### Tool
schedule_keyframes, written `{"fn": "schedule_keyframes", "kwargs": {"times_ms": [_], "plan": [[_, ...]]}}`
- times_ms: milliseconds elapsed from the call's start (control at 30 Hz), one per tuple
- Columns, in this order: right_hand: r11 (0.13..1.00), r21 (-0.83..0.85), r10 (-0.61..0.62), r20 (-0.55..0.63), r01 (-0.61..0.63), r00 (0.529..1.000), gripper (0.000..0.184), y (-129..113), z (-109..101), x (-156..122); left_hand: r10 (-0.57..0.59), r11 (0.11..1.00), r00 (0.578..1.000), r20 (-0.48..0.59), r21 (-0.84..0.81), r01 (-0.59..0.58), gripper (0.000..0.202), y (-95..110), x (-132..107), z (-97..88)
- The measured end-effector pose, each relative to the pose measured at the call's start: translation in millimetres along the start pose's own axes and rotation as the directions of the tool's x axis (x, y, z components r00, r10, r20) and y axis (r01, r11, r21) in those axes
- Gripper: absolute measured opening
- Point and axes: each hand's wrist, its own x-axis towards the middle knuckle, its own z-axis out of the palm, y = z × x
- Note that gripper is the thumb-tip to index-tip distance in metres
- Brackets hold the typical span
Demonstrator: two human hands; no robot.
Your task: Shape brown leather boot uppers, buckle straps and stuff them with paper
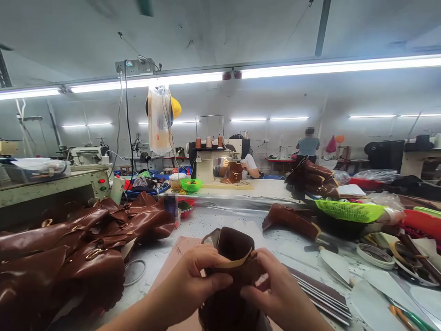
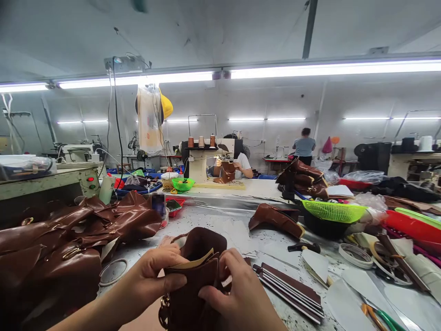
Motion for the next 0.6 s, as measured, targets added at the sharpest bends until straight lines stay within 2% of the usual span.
{"fn": "schedule_keyframes", "kwargs": {"times_ms": [67,100,167,233,333,433,533,600], "plan": [[0.999,-0.031,-0.037,-0.16,0.032,0.986,0.042,-6,-5,-2,-0.003,1.0,1.0,-0.012,0.022,0.003,0.017,1,1,1.3],[0.998,0.026,-0.059,-0.17,0.065,0.984,0.049,-10,-8,-2,-0.003,0.999,1.0,-0.007,0.038,0.003,0.017,2,1,2.4],[0.976,0.202,-0.072,-0.063,0.084,0.995,0.044,-19,-13,0,0.005,0.998,1.0,0.023,0.068,-0.007,0.016,4,2,4.9],[0.935,0.353,-0.026,0.068,0.0,0.997,0.032,-26,-14,3,0.024,0.997,0.999,0.044,0.078,-0.028,0.015,5,2,7.3],[0.888,0.452,0.027,0.122,-0.08,0.992,0.038,-29,-10,3,0.035,0.997,0.999,0.035,0.072,-0.038,0.017,3,-1,9.0],[0.89,0.449,0.054,0.085,-0.087,0.995,0.037,-27,-7,-2,0.045,0.995,0.997,0.069,0.087,-0.051,0.019,0,-3,7.3],[0.922,0.37,0.064,0.142,-0.113,0.988,0.033,-28,-15,-9,0.059,0.981,0.987,0.153,0.173,-0.085,0.012,5,-1,3.8],[0.963,0.239,0.077,0.203,-0.125,0.976,0.028,-32,-29,-11,0.037,0.961,0.974,0.224,0.258,-0.096,0.007,11,2,3.7]]}}
